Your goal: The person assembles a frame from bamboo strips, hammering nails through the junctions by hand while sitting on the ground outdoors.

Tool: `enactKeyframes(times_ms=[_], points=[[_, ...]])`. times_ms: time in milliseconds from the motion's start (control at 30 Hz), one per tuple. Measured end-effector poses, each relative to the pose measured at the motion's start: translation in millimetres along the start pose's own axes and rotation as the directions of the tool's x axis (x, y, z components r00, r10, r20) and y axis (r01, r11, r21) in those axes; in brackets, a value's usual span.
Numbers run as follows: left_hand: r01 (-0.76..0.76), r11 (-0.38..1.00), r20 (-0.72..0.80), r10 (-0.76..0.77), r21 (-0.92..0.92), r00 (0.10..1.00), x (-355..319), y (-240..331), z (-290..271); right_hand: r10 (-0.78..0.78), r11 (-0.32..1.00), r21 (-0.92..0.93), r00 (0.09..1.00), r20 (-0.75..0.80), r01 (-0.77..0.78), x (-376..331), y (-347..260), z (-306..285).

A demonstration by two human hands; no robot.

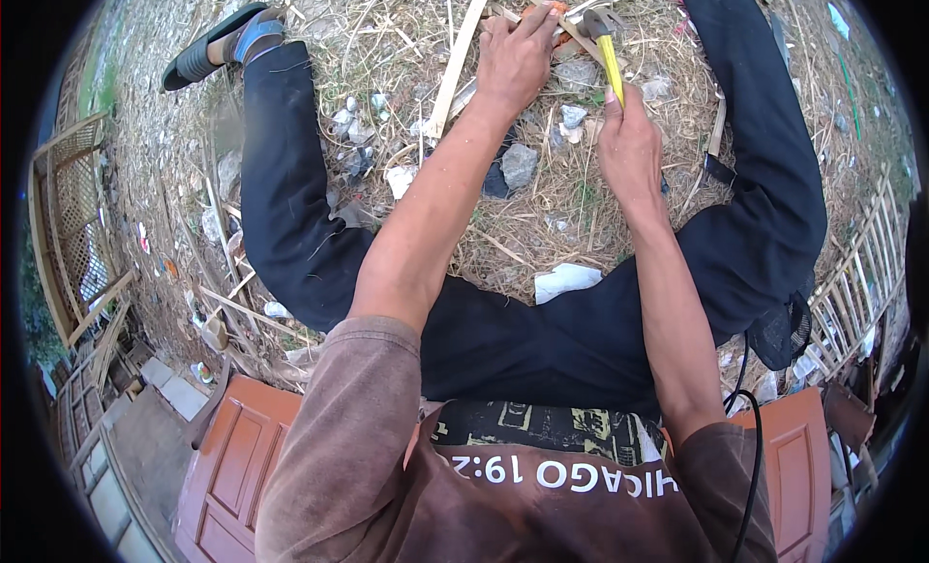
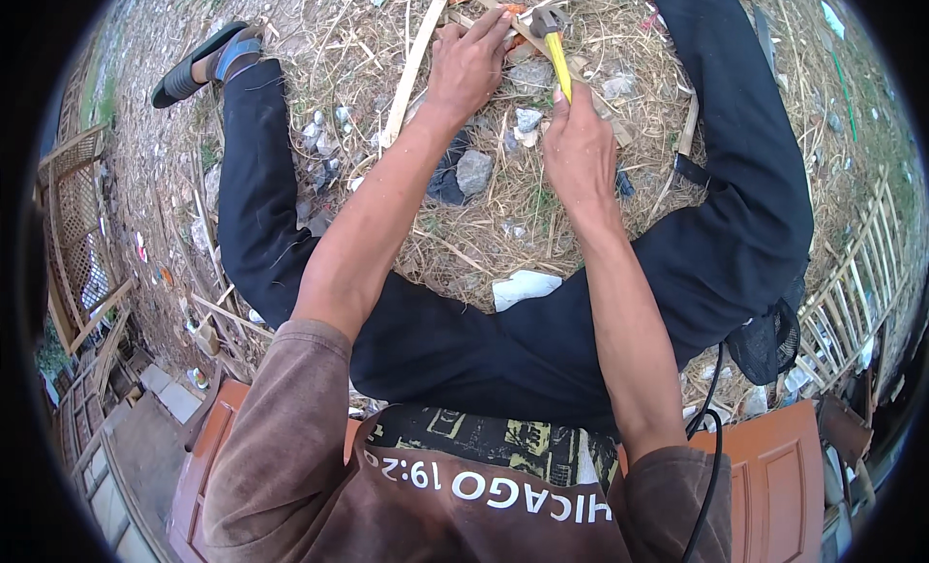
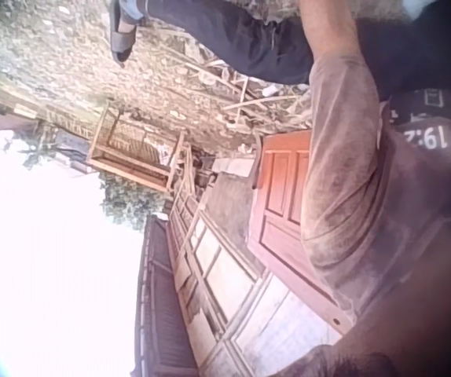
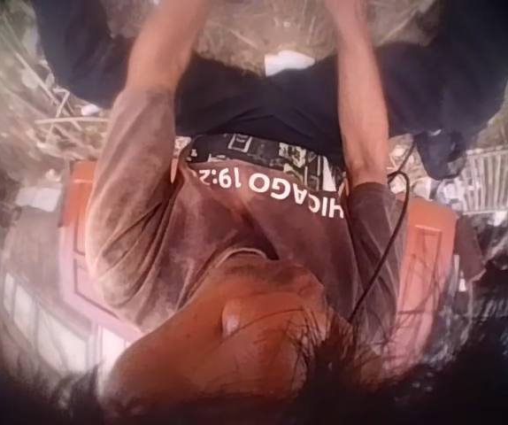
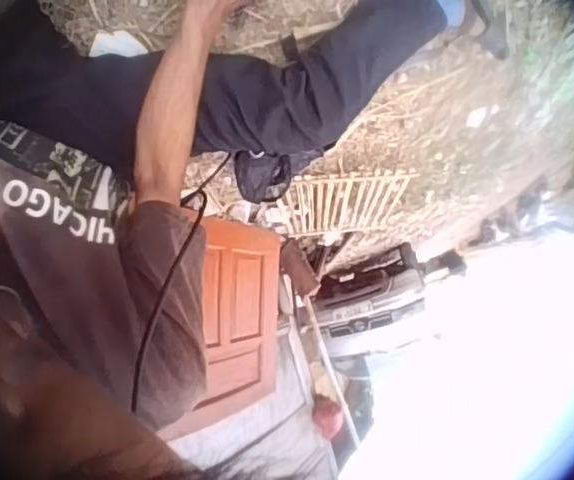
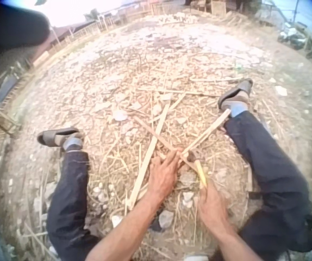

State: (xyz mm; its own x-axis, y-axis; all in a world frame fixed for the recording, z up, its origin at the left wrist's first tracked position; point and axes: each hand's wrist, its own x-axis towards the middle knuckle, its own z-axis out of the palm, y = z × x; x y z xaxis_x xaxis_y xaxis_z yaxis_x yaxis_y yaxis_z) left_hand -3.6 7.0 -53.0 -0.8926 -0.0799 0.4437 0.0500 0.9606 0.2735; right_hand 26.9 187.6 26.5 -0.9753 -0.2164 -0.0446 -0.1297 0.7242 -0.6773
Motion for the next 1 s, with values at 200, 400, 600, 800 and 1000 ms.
enactKeyframes(times_ms=[200, 400, 600, 800, 1000], points=[[-0.024, 0.999, -0.031, 0.025, 0.025, 0.999, 5, -6, 4, -0.021, 0.999, 0.028, 1.000, -0.003, 0.021, 0, -13, -1], [-0.001, 0.997, 0.072, 0.007, -0.081, 0.997, 7, -1, -10, 0.011, 0.995, 0.103, 0.999, -0.038, -0.007, -6, -10, -2], [0.022, 1.000, -0.013, -0.022, 0.008, 1.000, 0, 1, 1, -0.022, 0.998, 0.058, 1.000, 0.007, 0.021, 10, 2, -6], [-0.008, 1.000, -0.014, 0.008, 0.026, 1.000, 0, 2, -7, -0.163, 0.973, 0.150, 0.983, -0.081, 0.173, 18, -16, -24], [0.023, 0.999, 0.034, -0.022, -0.037, 0.999, 2, 5, -17, -0.195, 0.981, 0.010, 0.981, 0.014, 0.195, 21, -4, -16]])
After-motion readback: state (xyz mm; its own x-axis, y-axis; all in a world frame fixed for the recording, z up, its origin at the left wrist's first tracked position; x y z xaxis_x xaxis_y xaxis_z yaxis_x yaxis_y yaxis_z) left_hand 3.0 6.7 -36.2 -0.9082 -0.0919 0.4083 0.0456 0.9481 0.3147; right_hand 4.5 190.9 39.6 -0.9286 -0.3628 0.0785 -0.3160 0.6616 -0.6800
